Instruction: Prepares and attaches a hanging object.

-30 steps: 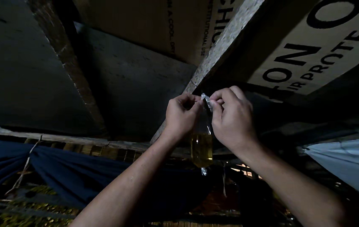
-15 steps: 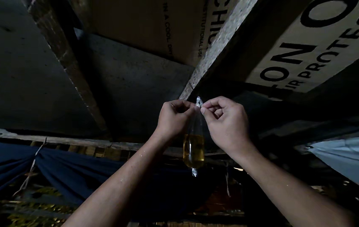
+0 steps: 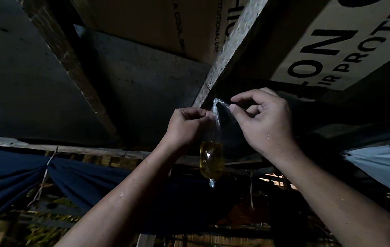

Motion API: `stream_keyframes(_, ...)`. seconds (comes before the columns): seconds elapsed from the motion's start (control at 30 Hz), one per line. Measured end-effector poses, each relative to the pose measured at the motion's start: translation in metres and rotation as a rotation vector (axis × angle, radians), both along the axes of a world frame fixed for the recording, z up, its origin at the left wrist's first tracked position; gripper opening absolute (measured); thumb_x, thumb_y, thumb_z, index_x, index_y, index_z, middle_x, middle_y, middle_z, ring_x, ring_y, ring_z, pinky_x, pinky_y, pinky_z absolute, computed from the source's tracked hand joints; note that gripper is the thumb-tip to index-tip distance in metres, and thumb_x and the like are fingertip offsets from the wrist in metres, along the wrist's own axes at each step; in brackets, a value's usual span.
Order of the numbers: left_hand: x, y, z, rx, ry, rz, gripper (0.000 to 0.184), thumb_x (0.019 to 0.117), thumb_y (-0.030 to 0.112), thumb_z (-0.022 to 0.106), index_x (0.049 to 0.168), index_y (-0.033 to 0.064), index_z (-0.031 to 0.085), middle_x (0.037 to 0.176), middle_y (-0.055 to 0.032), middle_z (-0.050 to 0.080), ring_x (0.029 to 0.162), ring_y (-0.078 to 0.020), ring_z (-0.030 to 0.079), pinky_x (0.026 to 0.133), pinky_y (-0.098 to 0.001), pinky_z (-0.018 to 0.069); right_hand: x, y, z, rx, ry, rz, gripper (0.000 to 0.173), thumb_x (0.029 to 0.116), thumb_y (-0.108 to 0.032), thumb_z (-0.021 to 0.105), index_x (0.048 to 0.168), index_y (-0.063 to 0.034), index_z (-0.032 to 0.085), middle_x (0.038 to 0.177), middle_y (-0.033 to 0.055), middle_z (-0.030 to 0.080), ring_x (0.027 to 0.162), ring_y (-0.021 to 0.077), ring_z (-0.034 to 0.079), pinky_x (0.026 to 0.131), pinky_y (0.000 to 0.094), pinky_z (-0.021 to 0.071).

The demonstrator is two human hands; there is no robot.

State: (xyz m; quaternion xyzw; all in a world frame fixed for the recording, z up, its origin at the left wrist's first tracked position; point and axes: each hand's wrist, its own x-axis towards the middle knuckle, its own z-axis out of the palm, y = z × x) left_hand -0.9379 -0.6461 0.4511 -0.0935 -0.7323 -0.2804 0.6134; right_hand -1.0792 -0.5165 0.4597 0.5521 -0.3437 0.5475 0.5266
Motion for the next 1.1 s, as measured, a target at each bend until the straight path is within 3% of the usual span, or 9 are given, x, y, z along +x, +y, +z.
stream_keyframes(0.27, 0.007, 0.007, -0.004, -0.004, -0.041, 0.09, 0.011, 0.0933, 0.02, 0.077, 0.092, 0.0093, 0.08, 0.085, -0.004, 0.075, 0.075, -0.012, 0.068, 0.067, -0.0304, 0.0559, 0.001, 0.0, -0.006, 0.151, -0.083, -0.066, 0.005, 0.0947, -0.012, 0.073, 0.099, -0.0098, 0.076, 0.094, 0.0047, 0.071, 0.076, 0.0115, 0.066, 0.071, 0.0314, 0.057)
stream_keyframes(0.4, 0.009, 0.006, -0.004, -0.007, -0.059, 0.106, 0.011, 0.0935, 0.02, 0.076, 0.092, 0.0096, 0.08, 0.086, -0.0037, 0.075, 0.078, -0.0124, 0.069, 0.07, -0.0317, 0.0569, 0.012, 0.005, -0.013, 0.202, -0.118, -0.081, 0.005, 0.0971, -0.014, 0.072, 0.099, -0.0097, 0.075, 0.091, 0.0038, 0.07, 0.07, 0.011, 0.063, 0.065, 0.0323, 0.0553)
stream_keyframes(0.6, 0.012, 0.006, -0.006, -0.002, -0.066, 0.195, 0.013, 0.094, 0.025, 0.077, 0.091, 0.013, 0.08, 0.081, -0.0009, 0.074, 0.071, -0.011, 0.066, 0.062, -0.0308, 0.0536, 0.018, 0.013, -0.014, 0.219, -0.117, -0.117, 0.004, 0.0961, -0.013, 0.073, 0.094, -0.0111, 0.075, 0.086, 0.0021, 0.07, 0.069, 0.0106, 0.063, 0.063, 0.0324, 0.0547)
stream_keyframes(0.73, 0.015, 0.001, -0.002, -0.041, -0.06, 0.27, 0.012, 0.0936, 0.025, 0.077, 0.088, 0.0143, 0.079, 0.079, 0.0008, 0.073, 0.069, -0.0102, 0.066, 0.062, -0.0325, 0.054, 0.009, 0.017, -0.003, 0.164, -0.065, -0.218, 0.005, 0.0967, -0.008, 0.069, 0.096, -0.0067, 0.074, 0.094, 0.0088, 0.068, 0.079, 0.0207, 0.063, 0.074, 0.0434, 0.0541)
stream_keyframes(0.93, 0.014, 0.004, 0.008, -0.166, -0.011, 0.562, 0.007, 0.0937, 0.024, 0.076, 0.095, 0.0192, 0.08, 0.08, 0.0057, 0.075, 0.069, -0.0057, 0.068, 0.064, -0.0319, 0.058, 0.008, 0.025, 0.026, -0.048, 0.259, -0.564, 0.017, 0.1023, -0.005, 0.055, 0.1, 0.0049, 0.069, 0.099, 0.0221, 0.062, 0.095, 0.0404, 0.066, 0.079, 0.0522, 0.0568)
stream_keyframes(1.1, 0.013, 0.002, 0.009, -0.202, 0.0, 0.602, 0.007, 0.0927, 0.027, 0.077, 0.092, 0.0208, 0.08, 0.079, 0.0066, 0.074, 0.069, -0.0051, 0.069, 0.064, -0.0334, 0.0584, 0.013, 0.034, 0.036, -0.064, 0.28, -0.653, 0.019, 0.1034, -0.006, 0.052, 0.101, 0.0049, 0.068, 0.1, 0.0236, 0.062, 0.099, 0.0428, 0.065, 0.08, 0.0537, 0.0557)
